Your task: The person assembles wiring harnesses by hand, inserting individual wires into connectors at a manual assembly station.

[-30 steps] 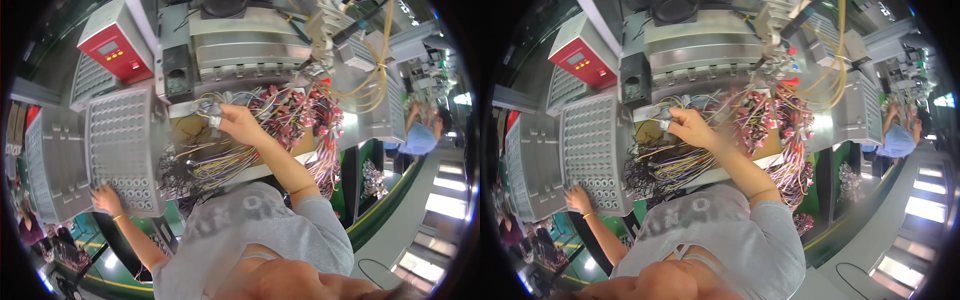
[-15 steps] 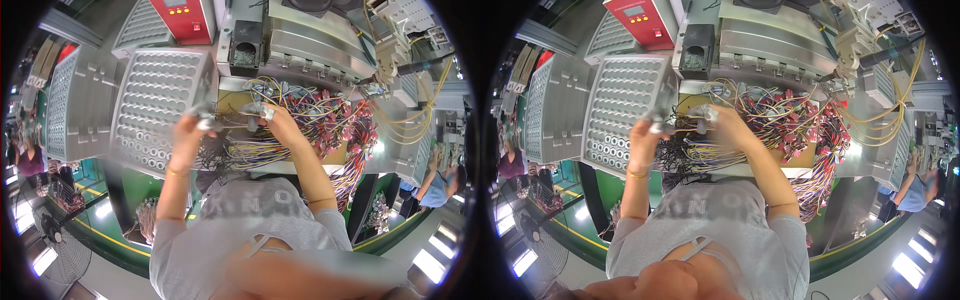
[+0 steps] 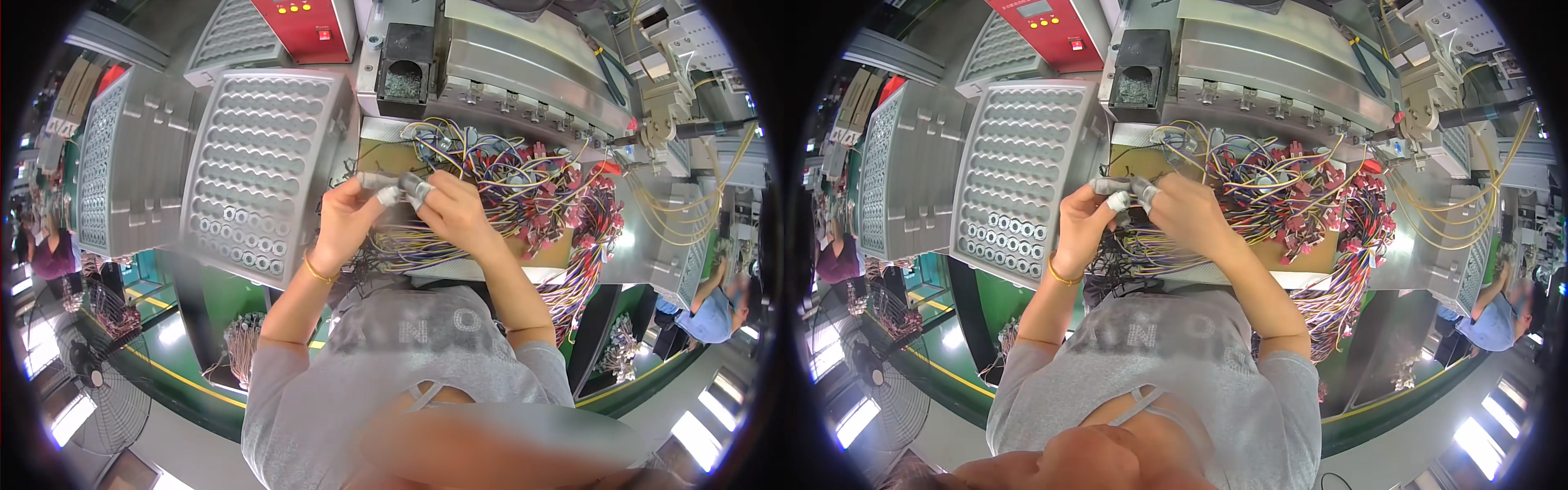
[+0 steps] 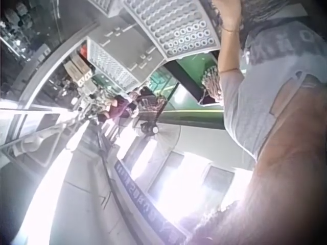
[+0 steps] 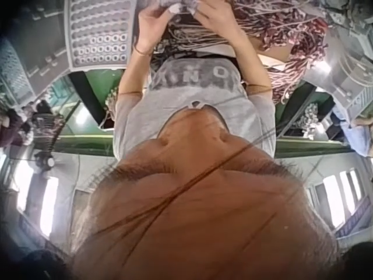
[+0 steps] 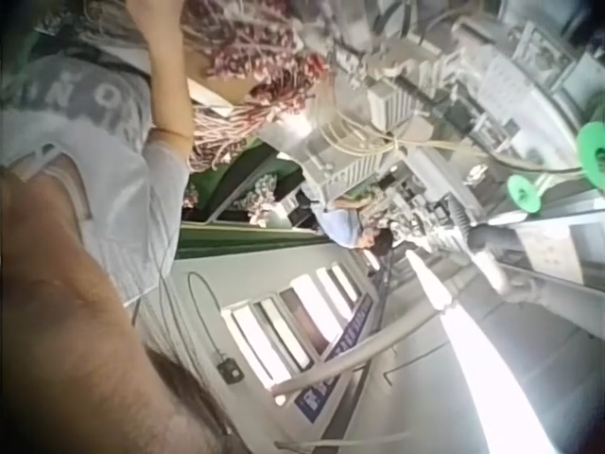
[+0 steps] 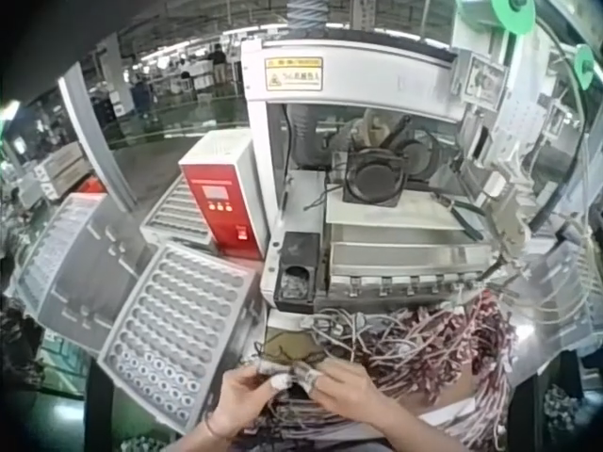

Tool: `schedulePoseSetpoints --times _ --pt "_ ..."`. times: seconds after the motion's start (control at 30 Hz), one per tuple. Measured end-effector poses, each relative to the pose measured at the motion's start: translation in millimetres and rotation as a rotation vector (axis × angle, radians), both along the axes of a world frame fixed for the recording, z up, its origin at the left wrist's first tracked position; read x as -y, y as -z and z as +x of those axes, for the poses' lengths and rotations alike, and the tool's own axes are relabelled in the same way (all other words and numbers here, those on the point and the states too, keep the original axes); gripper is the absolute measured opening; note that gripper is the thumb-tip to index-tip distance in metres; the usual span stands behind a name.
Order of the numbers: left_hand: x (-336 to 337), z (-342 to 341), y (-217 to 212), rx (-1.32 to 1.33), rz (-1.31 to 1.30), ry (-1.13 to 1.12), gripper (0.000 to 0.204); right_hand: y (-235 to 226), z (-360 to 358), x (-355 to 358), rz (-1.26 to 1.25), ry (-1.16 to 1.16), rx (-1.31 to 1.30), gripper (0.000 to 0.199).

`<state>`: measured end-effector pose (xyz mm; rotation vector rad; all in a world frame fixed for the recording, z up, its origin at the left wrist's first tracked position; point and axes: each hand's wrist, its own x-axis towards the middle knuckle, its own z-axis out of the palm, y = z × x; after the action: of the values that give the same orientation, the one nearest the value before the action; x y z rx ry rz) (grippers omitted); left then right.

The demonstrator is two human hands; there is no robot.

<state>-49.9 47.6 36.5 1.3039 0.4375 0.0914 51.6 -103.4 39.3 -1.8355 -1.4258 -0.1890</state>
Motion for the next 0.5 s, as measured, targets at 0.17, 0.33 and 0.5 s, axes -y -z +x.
schedulePoseSetpoints --times 0.17,0.33,0.5 --pt "2.4 0.6 -1.4 0.239 0.587 -0.065 0.017 -0.2 0.8 -2.5 -0.082 0.008 -0.865 0.016" --pt "3.0 1.6 2.5 0.179 -0.073 0.012 0.030 -8.8 -0.1 0.1 0.075 0.035 -1.110 0.017" --pt "2.0 -0.2 1.4 0.189 -0.140 0.086 0.041 -11.9 -0.8 1.0 0.114 0.056 -1.287 0.019"
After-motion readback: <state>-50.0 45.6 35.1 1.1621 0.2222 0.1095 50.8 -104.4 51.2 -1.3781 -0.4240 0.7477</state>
